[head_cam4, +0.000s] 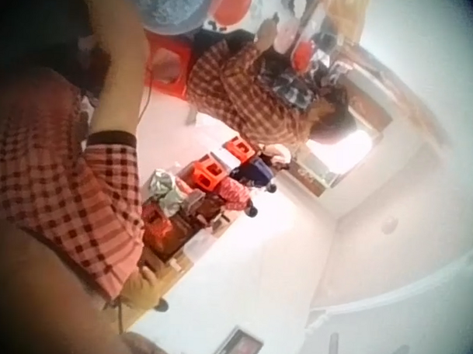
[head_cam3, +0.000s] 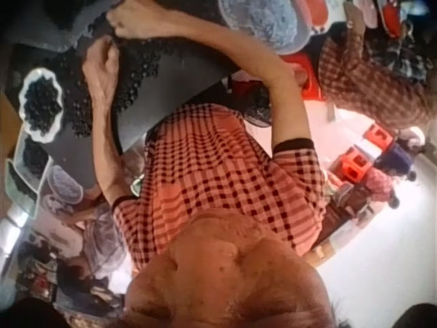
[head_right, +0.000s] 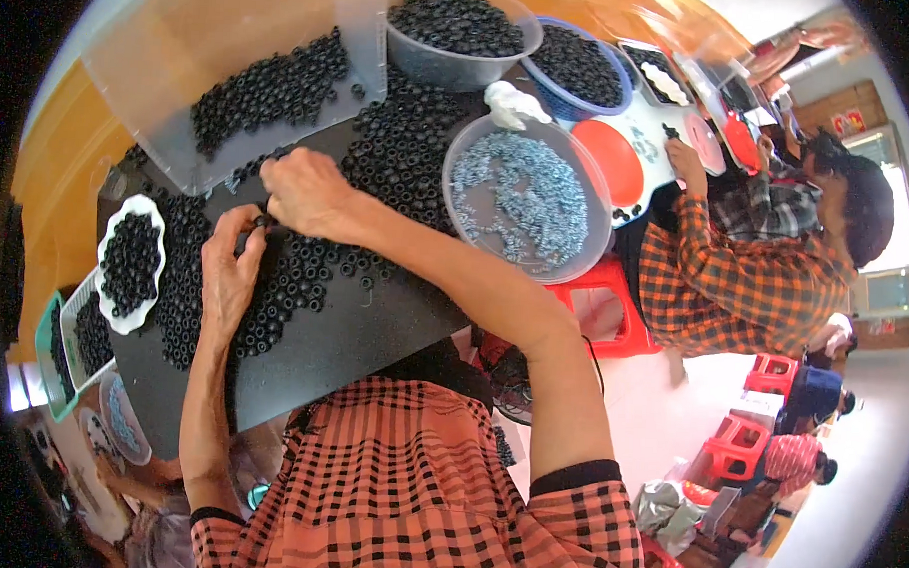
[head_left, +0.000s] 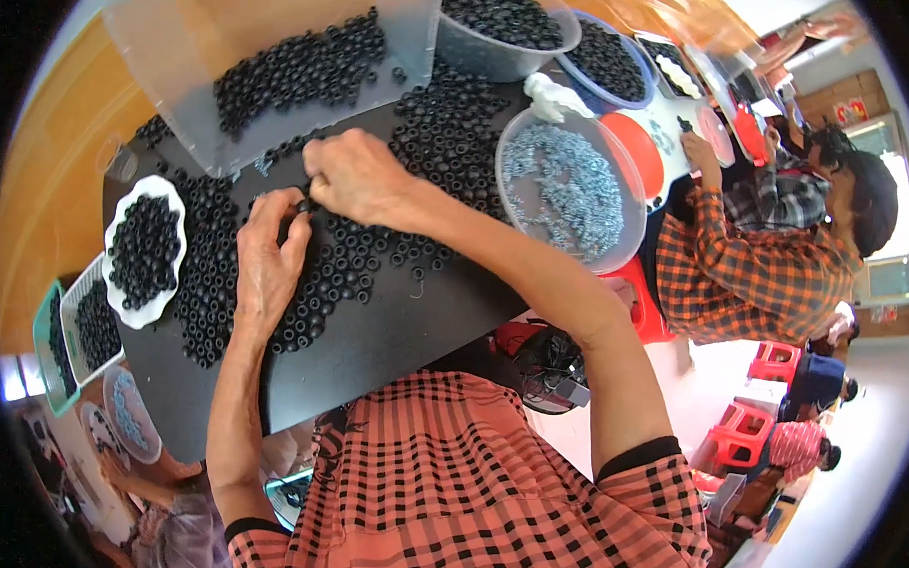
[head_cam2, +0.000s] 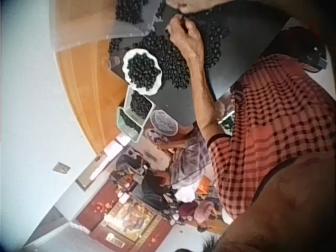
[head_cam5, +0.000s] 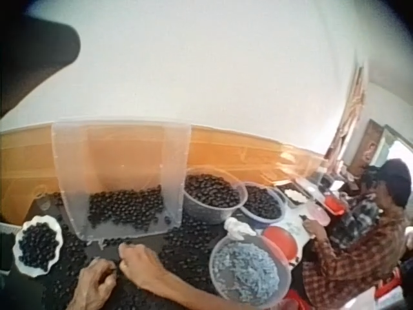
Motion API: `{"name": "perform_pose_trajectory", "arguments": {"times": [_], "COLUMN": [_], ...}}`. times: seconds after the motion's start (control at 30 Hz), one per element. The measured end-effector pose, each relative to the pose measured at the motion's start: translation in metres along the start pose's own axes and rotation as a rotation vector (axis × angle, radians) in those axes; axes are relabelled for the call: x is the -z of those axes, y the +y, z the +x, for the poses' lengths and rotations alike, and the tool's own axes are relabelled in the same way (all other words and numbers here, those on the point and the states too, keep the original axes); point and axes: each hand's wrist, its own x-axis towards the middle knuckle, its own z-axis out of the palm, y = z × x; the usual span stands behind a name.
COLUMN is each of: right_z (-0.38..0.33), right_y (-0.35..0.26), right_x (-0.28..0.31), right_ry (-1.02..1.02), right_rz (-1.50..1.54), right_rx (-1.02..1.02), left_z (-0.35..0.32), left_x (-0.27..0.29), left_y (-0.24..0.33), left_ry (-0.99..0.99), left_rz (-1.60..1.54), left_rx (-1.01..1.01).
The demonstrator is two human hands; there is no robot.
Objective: The person assembles components by inserting small blue pieces into black plastic rings one at a time by hand.
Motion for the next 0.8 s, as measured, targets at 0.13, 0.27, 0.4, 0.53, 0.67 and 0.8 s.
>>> {"name": "perform_pose_trajectory", "arguments": {"times": [0.13, 0.27, 0.4, 0.53, 0.67, 0.8], "right_z": [0.000, -0.004, -0.014, -0.024, -0.024, -0.024], "right_y": [-0.002, 0.025, 0.077, 0.109, 0.109, 0.115], "right_x": [0.000, 0.033, 0.074, 0.083, 0.089, 0.097], "right_ry": [0.111, 0.218, 0.137, 0.066, 0.153, 0.114], "right_rz": [0.153, 0.146, -0.176, -0.258, -0.041, -0.035], "right_rx": [0.089, 0.110, -0.092, 0.029, 0.012, -0.093], "left_z": [0.008, 0.006, -0.001, -0.008, -0.009, -0.004], "left_x": [-0.005, -0.008, 0.002, 0.005, 0.006, 0.004], "left_y": [0.002, 0.009, 0.021, 0.026, 0.028, 0.028], "left_ry": [0.039, 0.050, 0.049, 0.037, 0.052, 0.054], "left_rz": [0.155, 0.189, 0.151, 0.107, 0.068, 0.047], "left_rx": [-0.127, -0.153, -0.145, -0.123, -0.125, -0.132]}}
